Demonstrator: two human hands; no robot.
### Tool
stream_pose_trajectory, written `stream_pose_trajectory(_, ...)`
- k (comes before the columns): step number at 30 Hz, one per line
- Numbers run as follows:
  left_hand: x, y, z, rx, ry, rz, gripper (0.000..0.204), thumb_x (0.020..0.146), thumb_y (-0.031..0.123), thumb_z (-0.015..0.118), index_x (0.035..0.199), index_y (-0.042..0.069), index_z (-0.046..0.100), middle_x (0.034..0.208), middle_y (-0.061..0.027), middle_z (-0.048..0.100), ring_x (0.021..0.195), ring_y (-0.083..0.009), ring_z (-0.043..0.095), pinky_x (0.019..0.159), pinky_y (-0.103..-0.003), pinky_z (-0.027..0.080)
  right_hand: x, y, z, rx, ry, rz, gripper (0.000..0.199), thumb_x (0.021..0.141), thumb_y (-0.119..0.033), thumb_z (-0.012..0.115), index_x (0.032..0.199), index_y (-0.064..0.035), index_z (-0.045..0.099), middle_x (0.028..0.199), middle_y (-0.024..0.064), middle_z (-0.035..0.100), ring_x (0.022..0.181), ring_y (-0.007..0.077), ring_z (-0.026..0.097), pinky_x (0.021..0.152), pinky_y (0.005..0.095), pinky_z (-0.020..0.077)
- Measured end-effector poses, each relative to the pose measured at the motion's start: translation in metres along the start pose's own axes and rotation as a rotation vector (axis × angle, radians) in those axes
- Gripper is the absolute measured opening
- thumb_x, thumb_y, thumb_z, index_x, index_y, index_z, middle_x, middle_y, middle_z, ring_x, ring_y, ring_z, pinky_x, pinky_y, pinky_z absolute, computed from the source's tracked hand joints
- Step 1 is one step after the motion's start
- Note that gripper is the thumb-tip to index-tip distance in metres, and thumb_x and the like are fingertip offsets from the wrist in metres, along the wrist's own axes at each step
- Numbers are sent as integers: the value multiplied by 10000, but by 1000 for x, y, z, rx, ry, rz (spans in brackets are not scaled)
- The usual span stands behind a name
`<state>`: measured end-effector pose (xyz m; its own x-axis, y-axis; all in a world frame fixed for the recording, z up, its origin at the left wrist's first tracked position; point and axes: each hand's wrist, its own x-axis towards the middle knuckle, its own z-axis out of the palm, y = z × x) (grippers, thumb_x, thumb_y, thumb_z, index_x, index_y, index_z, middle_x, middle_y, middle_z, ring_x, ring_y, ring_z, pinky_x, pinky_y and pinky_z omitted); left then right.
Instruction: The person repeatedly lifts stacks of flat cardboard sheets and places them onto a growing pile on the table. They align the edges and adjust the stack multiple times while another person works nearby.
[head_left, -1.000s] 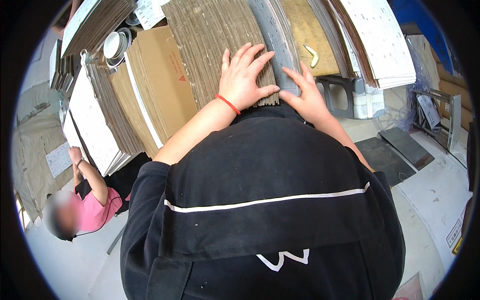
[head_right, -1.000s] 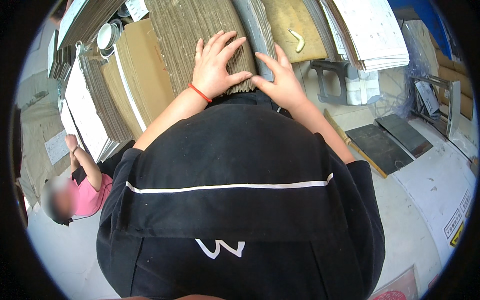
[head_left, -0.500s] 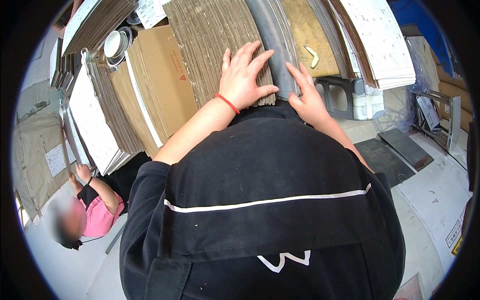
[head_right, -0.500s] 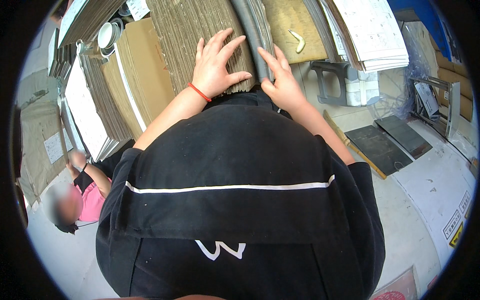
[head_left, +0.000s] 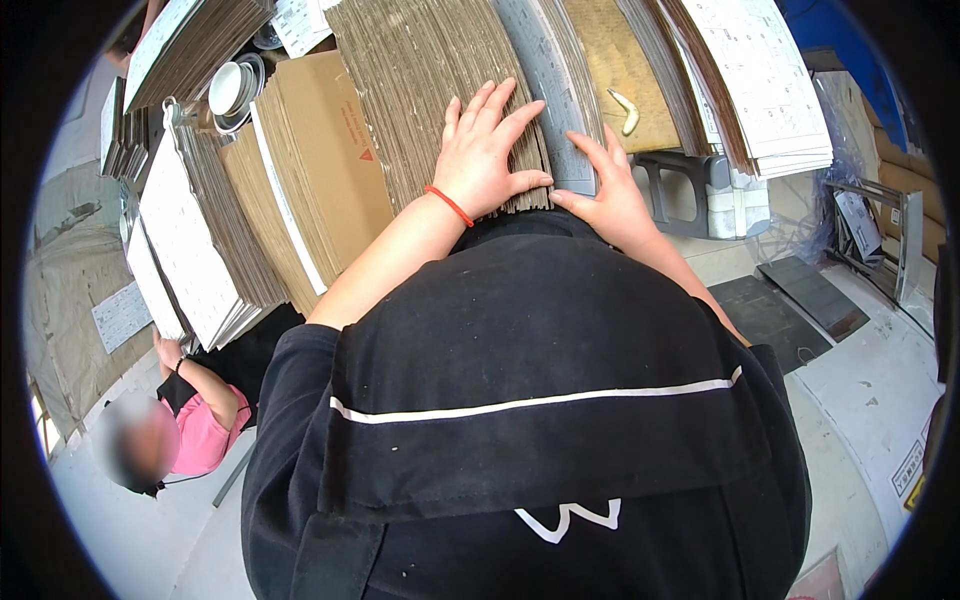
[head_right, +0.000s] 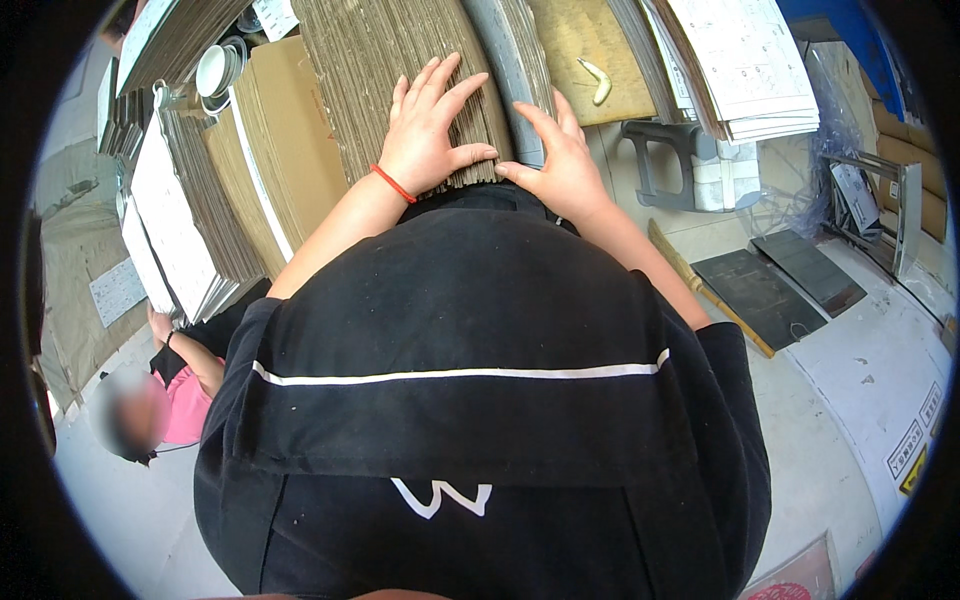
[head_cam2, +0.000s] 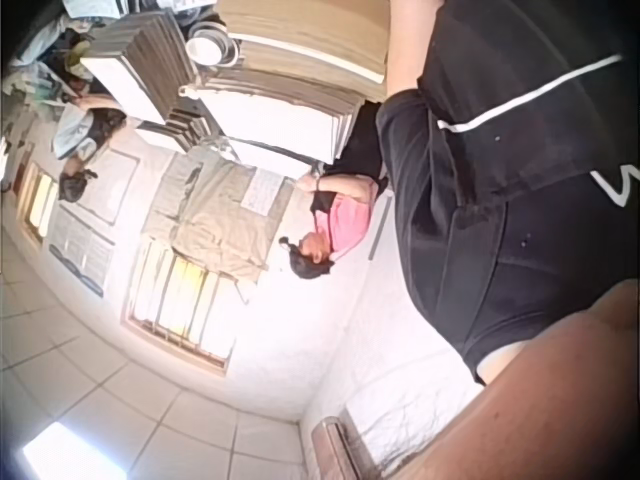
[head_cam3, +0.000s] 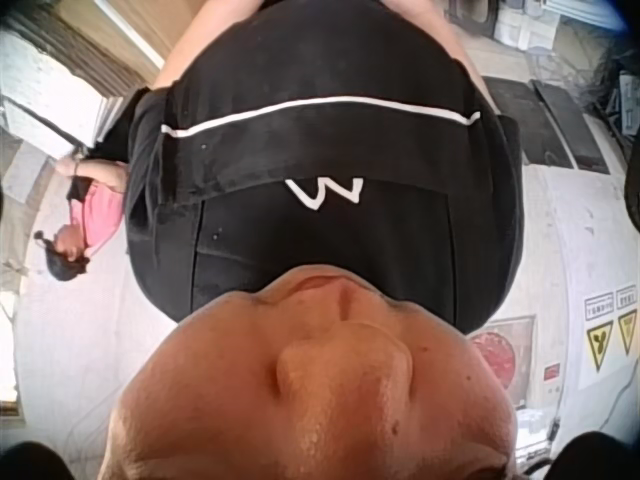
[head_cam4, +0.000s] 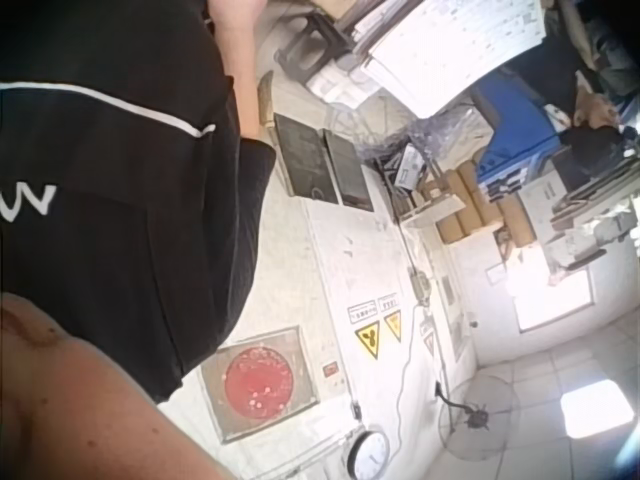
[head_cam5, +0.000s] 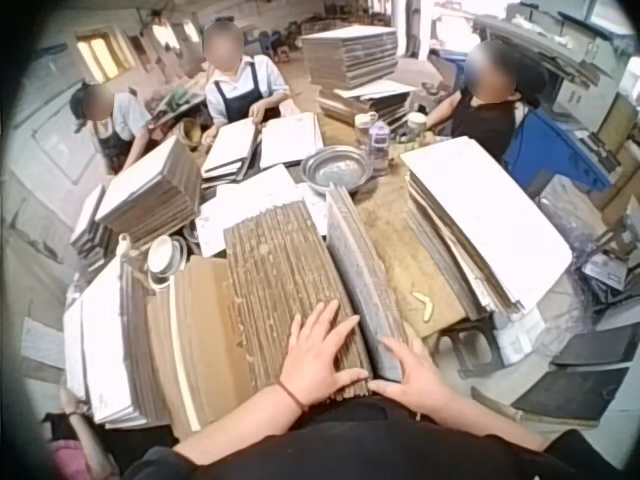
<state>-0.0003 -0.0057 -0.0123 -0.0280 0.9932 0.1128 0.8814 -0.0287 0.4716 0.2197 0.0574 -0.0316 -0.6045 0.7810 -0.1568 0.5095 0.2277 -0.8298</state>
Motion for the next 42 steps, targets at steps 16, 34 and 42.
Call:
stream_pose_trajectory(16,1,4,1,29,6,-32,1010,677,569,862,1534,234,446,1621,-99,373,1525,-312,293,1232,-594,183,-1,-21,-5,-177,-33,-31,752,767,-357,851,1439,-197,555,1638,293,195,1450,484,355,1154,528,367)
stream_pose_trajectory(34,1,2,-3,27,-36,11,940,697,556,853,1503,236,490,1627,-109,355,1525,-345,278,1229,-597,186,0,-10,-10,-22,-82,-26,827,743,-255,862,1491,-233,509,1651,291,161,1494,463,294,1180,502,345)
stream_pose_trajectory(42,2,5,-3,7,-45,-14,939,700,530,862,1507,237,482,1630,-102,351,1528,-340,271,1232,-594,184,0,-21,-7,-205,-38,6,862,783,-262,797,1553,-270,408,1642,305,168,1458,493,341,1161,525,357)
